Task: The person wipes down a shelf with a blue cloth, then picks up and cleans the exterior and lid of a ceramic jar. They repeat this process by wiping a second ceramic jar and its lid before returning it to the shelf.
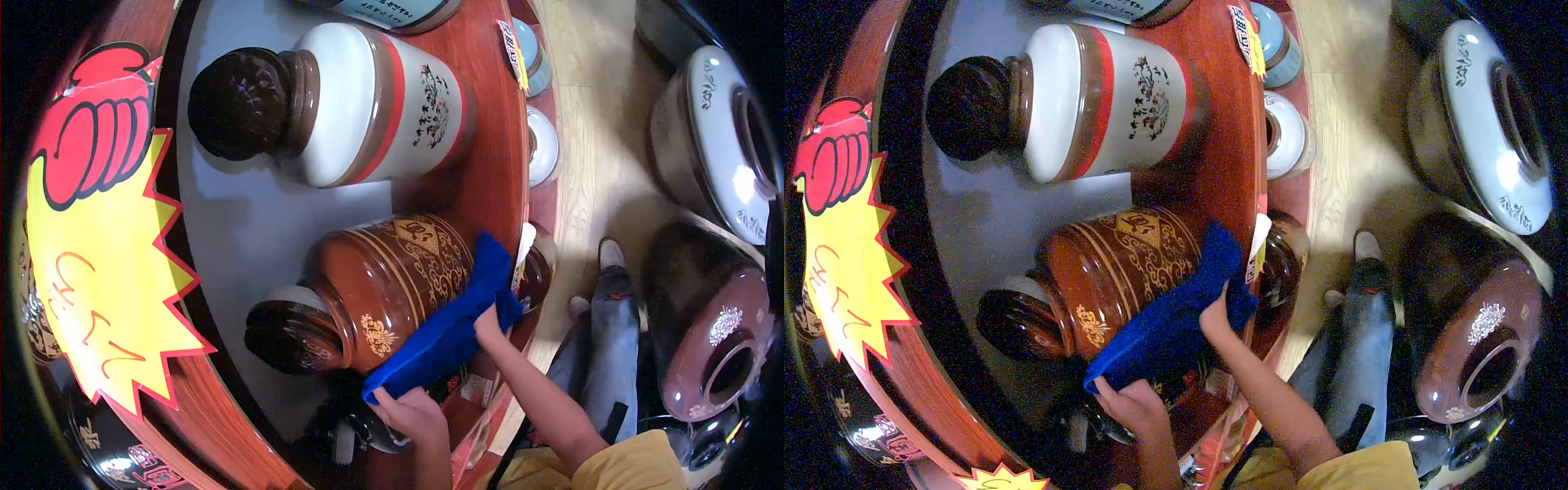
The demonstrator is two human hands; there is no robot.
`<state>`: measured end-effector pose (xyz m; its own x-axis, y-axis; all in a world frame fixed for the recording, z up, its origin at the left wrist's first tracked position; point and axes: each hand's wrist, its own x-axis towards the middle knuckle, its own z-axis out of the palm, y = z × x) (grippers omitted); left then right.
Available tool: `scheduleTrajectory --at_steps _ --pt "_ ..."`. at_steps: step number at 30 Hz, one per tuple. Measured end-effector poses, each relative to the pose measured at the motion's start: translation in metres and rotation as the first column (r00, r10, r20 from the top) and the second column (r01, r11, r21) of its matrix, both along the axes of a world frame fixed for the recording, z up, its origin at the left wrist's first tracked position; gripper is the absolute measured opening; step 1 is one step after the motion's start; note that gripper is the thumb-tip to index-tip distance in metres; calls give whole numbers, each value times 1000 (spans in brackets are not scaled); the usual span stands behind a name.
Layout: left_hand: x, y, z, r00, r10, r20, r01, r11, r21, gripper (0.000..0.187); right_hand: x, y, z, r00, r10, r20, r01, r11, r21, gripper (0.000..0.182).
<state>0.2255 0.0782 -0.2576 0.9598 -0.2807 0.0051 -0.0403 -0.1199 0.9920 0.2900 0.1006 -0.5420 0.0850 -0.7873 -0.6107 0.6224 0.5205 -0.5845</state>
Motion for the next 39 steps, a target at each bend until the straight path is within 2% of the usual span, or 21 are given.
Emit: scheduleTrajectory --at_steps 1,3,6,7,9,10,14,16,20,22,24,25,26,27,28,30,32,33,34,35,39 --pt "0 4 -3 1000 -19 7 19 1000 15 35 -17 -9 32 1000 0 -8 0 1000 -1 39" --pt "2 10 -8 999 -28 -20 28 1000 -2 35 -44 -18 99 936 -36 350 -96 931 352 38" --pt "8 24 -16 994 -83 -64 81 996 -33 35 -14 22 66 904 -79 421 -109 908 404 23" --pt "9 28 -18 988 -134 -81 130 990 -52 34 -30 12 84 906 -77 416 -108 908 404 23" --pt "10 32 -21 985 -149 -82 146 989 -36 32 -68 -8 126 775 -123 620 -205 879 431 31" --pt "11 34 -22 983 -164 -78 163 987 -20 30 -80 -14 139 778 -121 616 -206 878 432 31" --pt "12 49 -19 983 -144 -114 143 990 -13 31 -114 -30 167 614 -154 774 -240 898 369 38" --pt "15 57 -13 961 -175 -213 163 984 -74 34 -125 -33 181 549 -140 824 -253 912 323 40" --pt "20 57 0 975 -116 -189 81 980 -183 38 -144 -38 226 701 -123 702 -178 924 340 41" --pt "24 52 12 987 -160 4 156 958 -242 42 -149 -39 241 742 -134 657 -124 935 331 41" --pt "25 46 22 980 -178 92 195 955 -222 42 -151 -38 248 789 -111 605 15 987 161 34" --pt "32 44 27 975 -160 152 198 941 -276 42 -149 -33 248 968 68 240 -37 991 -130 31" --pt "38 41 31 968 -141 210 205 922 -329 42 -149 -33 248 967 71 246 -38 990 -136 31" --pt "42 37 33 943 -68 325 157 954 -256 41 -149 -33 248 980 116 -164 -171 912 -373 30" --pt "53 38 36 941 -64 331 155 954 -257 41 -149 -33 248 837 42 -545 -372 774 -512 30" --pt "79 41 36 981 18 191 45 947 -318 42 -138 -42 251 881 -42 -472 -266 780 -566 31" --pt "64 21 46 986 55 159 6 933 -360 43 -133 -68 263 826 -254 -504 -357 456 -815 21" --pt "76 22 48 979 -35 198 115 908 -404 45 -142 -87 283 818 -177 -547 -426 452 -783 5" --pt "88 23 51 962 -124 241 223 870 -440 47 -138 -93 288 937 -32 -347 -287 494 -821 11" --pt "98 22 53 961 -126 246 226 870 -438 47 -132 -102 294 939 -32 -342 -282 495 -822 11" --pt "138 -6 57 819 75 569 72 970 -232 49 -95 -148 325 991 -119 -56 3 444 -896 16"
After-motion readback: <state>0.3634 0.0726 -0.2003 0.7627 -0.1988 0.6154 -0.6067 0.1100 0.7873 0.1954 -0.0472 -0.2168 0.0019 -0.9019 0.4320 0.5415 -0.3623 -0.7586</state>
